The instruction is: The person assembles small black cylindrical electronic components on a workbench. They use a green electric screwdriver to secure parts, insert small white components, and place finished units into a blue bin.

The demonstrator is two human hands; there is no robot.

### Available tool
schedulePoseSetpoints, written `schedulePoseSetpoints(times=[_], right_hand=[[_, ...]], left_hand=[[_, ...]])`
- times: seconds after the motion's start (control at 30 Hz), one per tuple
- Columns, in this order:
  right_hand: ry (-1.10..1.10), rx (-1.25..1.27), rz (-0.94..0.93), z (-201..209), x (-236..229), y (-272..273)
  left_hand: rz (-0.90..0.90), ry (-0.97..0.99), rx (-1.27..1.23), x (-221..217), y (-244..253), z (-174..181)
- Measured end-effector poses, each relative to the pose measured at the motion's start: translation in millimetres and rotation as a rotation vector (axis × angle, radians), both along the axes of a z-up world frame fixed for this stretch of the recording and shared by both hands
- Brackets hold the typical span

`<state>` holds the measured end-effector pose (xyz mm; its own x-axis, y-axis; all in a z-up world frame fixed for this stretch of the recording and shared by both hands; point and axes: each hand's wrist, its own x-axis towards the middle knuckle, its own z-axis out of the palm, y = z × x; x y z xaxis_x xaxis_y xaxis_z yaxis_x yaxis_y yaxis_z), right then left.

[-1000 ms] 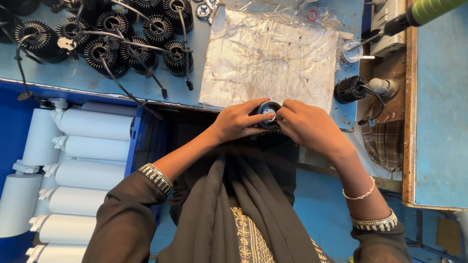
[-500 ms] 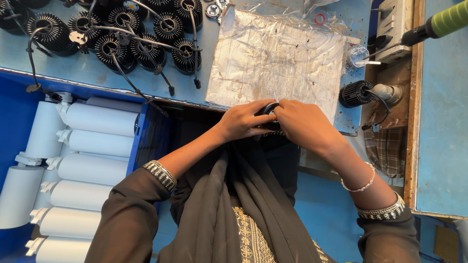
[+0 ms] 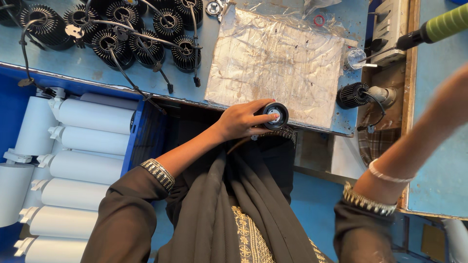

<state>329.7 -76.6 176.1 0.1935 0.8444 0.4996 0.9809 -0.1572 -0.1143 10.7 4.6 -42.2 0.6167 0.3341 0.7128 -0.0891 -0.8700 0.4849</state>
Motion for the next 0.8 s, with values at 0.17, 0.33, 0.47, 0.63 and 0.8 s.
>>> schedulePoseSetpoints(times=[0.17, 0.33, 0.47, 0.63, 0.8], right_hand=[[0.656, -0.024, 0.081, 4.1, 56.5, 11.9], [1.203, 0.072, 0.445, 5.5, 65.7, 35.3], [1.482, 0.127, 0.723, -0.4, 56.3, 43.2], [1.551, 0.193, 0.958, -12.2, 33.7, 33.6], [1.518, 0.364, 0.995, -27.4, -19.1, 6.0]], left_hand=[[0.018, 0.002, 0.004, 0.1, -0.5, -0.1], [0.023, -0.015, 0.006, 1.1, -0.6, -1.9], [0.029, -0.006, 0.017, 1.8, -0.4, -2.5], [0.026, 0.002, 0.004, 1.1, -0.7, -1.3], [0.024, 0.011, 0.008, 0.1, 0.2, 0.4]])
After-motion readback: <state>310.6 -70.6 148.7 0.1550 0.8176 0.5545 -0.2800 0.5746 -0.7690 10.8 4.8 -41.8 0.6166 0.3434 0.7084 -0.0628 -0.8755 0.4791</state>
